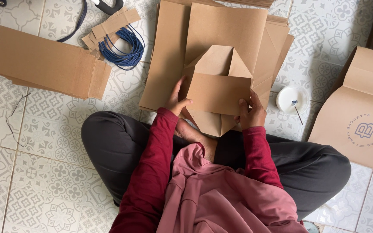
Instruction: The person sits on the floor and assembles flat brown paper bags by folding the sides and bottom to form a three-dimensional shape. They handle multiple bags, folding the flaps and pressing the creases to create the final bag structure.
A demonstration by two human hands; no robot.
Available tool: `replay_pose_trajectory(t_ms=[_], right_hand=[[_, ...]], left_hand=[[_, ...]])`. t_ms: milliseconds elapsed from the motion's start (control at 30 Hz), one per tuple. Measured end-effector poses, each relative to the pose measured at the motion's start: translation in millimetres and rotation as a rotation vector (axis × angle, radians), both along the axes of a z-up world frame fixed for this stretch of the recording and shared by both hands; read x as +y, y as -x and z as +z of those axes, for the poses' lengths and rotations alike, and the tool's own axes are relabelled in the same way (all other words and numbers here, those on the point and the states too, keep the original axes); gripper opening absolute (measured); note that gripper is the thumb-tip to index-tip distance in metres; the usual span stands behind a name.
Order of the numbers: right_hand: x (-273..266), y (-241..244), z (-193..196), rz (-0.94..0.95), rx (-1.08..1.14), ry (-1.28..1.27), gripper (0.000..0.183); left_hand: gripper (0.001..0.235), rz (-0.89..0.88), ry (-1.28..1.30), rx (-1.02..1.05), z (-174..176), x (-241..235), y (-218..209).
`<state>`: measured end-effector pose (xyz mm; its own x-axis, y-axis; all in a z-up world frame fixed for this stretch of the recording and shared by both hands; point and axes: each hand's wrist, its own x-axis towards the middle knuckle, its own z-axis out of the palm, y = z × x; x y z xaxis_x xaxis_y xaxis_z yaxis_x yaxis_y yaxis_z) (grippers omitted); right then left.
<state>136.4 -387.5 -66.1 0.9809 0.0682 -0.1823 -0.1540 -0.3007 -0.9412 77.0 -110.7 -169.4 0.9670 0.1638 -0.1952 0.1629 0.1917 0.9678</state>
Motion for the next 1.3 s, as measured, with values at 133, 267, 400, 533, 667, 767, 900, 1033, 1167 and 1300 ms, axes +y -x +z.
replay_pose_trajectory(t_ms=[133, 267, 400, 533, 667, 767, 900, 1033, 1167, 1300], right_hand=[[2.0, 1.5, 3.5, -0.007, 0.030, 0.025, 0.036], [0.0, 0.4, -2.8, -0.028, 0.032, 0.011, 0.037], [0.0, -0.3, -0.2, -0.033, 0.025, 0.030, 0.037], [-2.4, -1.5, -2.2, -0.015, 0.032, 0.017, 0.037], [0.0, -1.1, 1.3, -0.003, 0.035, 0.022, 0.039], [0.6, -2.1, -0.2, 0.000, 0.026, 0.026, 0.038], [-0.9, -2.1, -6.7, 0.000, 0.025, 0.039, 0.040], [-3.9, -4.4, -11.9, 0.013, 0.026, 0.039, 0.040], [-1.0, -3.3, -1.6, 0.036, 0.040, 0.078, 0.041], [0.7, -3.8, 2.5, 0.055, 0.051, 0.143, 0.042]], left_hand=[[0.100, -0.010, -0.173, 0.079, 2.0, -3.7, -1.4], [0.100, -0.013, -0.241, 0.127, 3.4, -3.9, -4.0], [0.100, -0.015, -0.221, 0.149, 10.7, -5.8, -2.9], [0.099, -0.023, -0.232, 0.160, 9.0, -4.4, -3.4], [0.098, -0.028, -0.259, 0.172, 12.7, -5.6, -4.4], [0.098, -0.037, -0.288, 0.195, 15.5, -5.6, -3.9], [0.099, -0.033, -0.320, 0.207, 9.1, -11.1, -3.4], [0.101, -0.035, -0.484, 0.260, 3.6, -24.1, -7.3], [0.095, -0.038, -0.765, 0.346, 29.8, -51.2, -13.0], [0.094, -0.074, -1.142, 0.467, 41.1, -83.4, -18.5]])
